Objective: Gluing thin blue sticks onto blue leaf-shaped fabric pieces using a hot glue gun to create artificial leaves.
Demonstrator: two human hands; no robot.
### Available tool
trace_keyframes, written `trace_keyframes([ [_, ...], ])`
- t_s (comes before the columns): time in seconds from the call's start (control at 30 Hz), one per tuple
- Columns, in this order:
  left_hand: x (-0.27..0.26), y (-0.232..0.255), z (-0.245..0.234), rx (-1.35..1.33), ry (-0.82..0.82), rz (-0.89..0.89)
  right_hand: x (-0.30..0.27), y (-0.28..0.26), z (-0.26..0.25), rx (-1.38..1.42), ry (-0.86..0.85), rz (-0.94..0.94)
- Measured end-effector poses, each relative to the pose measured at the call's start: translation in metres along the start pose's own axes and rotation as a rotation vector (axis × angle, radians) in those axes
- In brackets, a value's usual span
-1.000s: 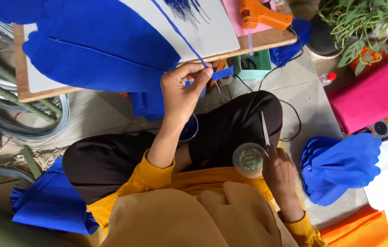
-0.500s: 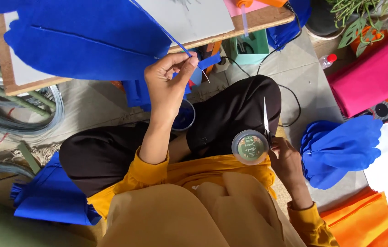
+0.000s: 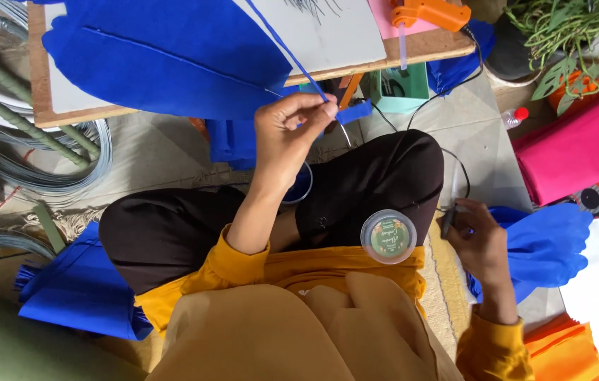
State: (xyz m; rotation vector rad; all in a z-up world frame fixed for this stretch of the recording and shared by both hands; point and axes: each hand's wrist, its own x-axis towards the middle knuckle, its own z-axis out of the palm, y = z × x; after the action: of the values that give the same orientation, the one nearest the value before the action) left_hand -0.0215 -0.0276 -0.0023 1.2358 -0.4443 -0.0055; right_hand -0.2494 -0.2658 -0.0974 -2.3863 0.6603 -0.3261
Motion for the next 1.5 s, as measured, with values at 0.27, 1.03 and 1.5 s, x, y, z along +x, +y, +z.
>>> trace_keyframes([
  [0.27, -0.015, -0.008, 0.028, -0.204, -0.096, -0.204, -0.002, -0.054, 0.007, 0.651, -0.322, -0.218],
  [1.03, -0.044, -0.027, 0.059, -0.230, -0.281, -0.349, 0.004, -0.057, 0.024, 0.912, -0.260, -0.393],
  [1.5, -0.052, -0.044, 0.077, -0.188, -0.329, -0.336, -0.012, -0.044, 0.026, 0.988, -0.198, -0.313],
])
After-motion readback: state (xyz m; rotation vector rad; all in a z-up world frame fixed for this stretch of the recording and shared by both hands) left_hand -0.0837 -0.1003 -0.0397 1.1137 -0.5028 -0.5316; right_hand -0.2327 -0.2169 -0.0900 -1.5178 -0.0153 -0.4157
